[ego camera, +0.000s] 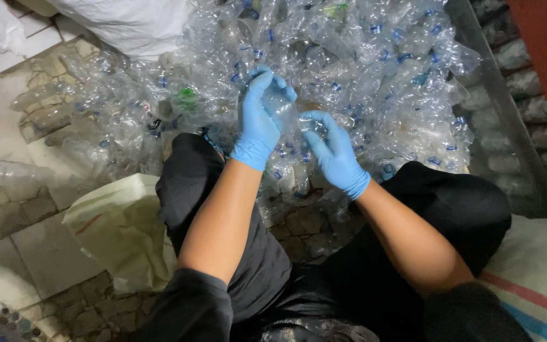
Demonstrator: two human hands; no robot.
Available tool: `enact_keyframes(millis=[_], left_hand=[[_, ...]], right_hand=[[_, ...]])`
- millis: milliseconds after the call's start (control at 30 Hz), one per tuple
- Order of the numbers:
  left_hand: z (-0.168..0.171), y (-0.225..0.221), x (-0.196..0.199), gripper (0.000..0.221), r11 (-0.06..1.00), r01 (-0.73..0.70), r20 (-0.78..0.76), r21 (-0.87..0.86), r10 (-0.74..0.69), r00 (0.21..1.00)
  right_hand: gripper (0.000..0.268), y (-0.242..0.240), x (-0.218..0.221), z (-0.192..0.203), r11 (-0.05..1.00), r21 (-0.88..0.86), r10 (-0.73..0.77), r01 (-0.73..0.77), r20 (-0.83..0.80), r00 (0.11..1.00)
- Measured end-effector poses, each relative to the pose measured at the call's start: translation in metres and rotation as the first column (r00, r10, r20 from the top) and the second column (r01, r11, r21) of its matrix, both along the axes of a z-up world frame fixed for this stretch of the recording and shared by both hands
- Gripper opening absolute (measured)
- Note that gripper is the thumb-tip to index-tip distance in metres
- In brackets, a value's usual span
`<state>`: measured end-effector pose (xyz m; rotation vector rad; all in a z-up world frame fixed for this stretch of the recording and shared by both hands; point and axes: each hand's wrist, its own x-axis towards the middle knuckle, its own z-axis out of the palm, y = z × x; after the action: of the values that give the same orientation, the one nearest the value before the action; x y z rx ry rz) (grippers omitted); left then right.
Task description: The person sits on the floor and sorts through a large pile of empty plastic water bottles. They pick up individual bottles, crush them by hand, and place them into a large white sack.
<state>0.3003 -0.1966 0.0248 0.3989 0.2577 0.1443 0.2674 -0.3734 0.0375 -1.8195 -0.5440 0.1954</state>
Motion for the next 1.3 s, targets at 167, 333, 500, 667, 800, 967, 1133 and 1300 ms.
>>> enact_keyframes(millis=[167,333,500,667,800,967,1133,1300], left_hand=[[0.004,0.003,-0.003,0.013,0.983,0.155,0.251,0.098,-0.175,0.952],[0.032,0.015,-0.028,0.007,0.921,-0.068,0.33,0.383,-0.067,0.942],[0.078,0.056,-0.101,0.011,0.387,-0.374,0.373,0.843,0.08,0.924],[0.113,0.114,-0.205,0.034,-0.265,-0.459,0.527,0.848,0.33,0.783],[0.086,0.152,-0.268,0.016,0.459,-0.761,0.252,0.459,0.753,0.607],[-0.029,0.195,-0.335,0.046,-0.223,-0.152,0.269,0.963,0.844,0.464],[-0.09,0.206,-0.39,0.108,0.268,0.416,-0.46,0.869,0.746,0.481],[-0.134,0.211,-0.412,0.108,0.225,0.55,-0.516,0.805,0.722,0.461]], right_hand=[[0.027,0.004,0.003,-0.01,0.717,0.661,0.359,0.221,-0.622,0.696],[0.048,-0.002,-0.003,0.004,0.924,0.361,0.254,-0.125,-0.337,0.906],[0.066,-0.008,0.0,0.011,0.95,0.192,0.265,-0.248,-0.066,0.962],[0.058,-0.017,0.011,-0.014,0.951,-0.124,0.272,-0.283,-0.099,0.957],[0.047,-0.013,0.005,-0.02,0.805,-0.408,0.47,-0.431,-0.005,0.883],[0.051,-0.022,0.017,-0.085,0.537,-0.672,0.6,-0.51,-0.121,0.791],[0.06,-0.027,0.031,-0.115,0.525,-0.686,0.545,-0.505,-0.185,0.818],[0.067,-0.05,0.052,-0.172,0.438,-0.755,0.478,-0.488,-0.264,0.838]])
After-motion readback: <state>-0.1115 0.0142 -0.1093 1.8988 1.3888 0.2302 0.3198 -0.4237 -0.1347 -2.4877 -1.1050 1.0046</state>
